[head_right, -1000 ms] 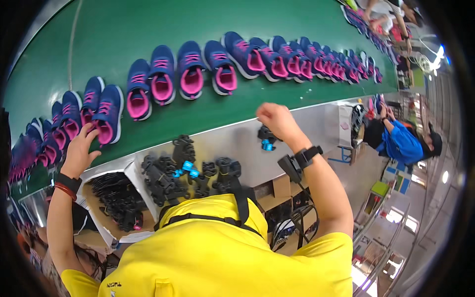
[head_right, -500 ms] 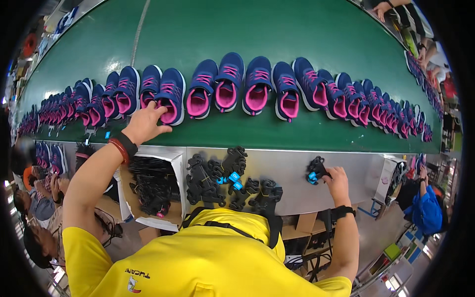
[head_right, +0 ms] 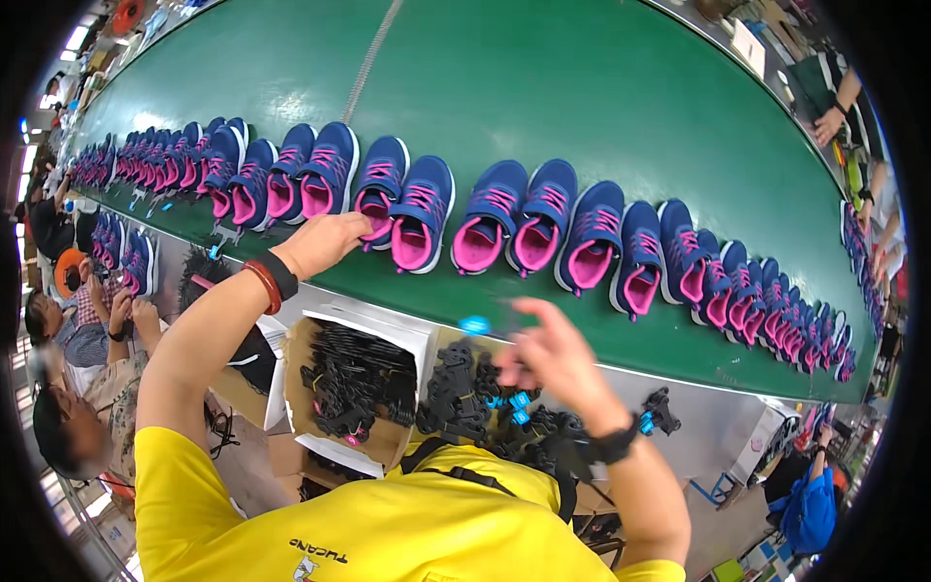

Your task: The person attaches small blue tags to a series of blue and pink sneakers moving along a green conveyor belt. They pick up the tags from a nearby box and clip them onto the shoes one by one.

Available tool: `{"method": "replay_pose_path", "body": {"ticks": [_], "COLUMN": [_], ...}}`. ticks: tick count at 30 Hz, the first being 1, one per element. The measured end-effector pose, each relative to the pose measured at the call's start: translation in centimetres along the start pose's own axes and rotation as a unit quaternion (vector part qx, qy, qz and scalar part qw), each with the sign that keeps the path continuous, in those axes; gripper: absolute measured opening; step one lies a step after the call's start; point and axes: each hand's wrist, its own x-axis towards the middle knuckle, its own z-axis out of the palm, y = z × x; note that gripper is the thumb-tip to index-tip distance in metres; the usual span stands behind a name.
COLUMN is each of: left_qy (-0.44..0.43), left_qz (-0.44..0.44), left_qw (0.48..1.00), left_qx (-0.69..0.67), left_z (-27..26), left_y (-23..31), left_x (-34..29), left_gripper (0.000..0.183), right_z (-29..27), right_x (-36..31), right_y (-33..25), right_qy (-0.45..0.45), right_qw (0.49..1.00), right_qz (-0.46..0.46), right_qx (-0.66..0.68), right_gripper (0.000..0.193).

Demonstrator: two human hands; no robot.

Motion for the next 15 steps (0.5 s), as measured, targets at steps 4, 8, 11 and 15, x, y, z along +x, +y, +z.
{"method": "replay_pose_path", "body": {"ticks": [4,8,11,15], "left_qy": [0.043,0.041,0.019,0.014], "left_qz": [0.032,0.038,0.025,0.032], "left_qw": [0.999,0.998,0.999,0.999], "left_qx": [-0.007,-0.02,-0.017,-0.006], "left_z": [0.1,0.0,-0.4,-0.5], "left_y": [-0.5,-0.5,-0.4,-0.5], "left_x": [-0.2,-0.4,-0.5,-0.4], "left_gripper": [0.019,0.02,0.019,0.017], "right_z": [8.1,11.3,12.2,12.6], "right_x": [6.8,10.2,11.0,11.5], "right_y": [-1.0,-1.2,-1.1,-0.7], "right_qy": [-0.065,-0.047,-0.03,-0.033], "right_qw": [0.99,0.985,0.983,0.98], "right_qz": [-0.018,-0.003,-0.001,0.009], "right_qx": [0.125,0.165,0.18,0.196], "right_gripper": [0.05,0.053,0.052,0.053]}}
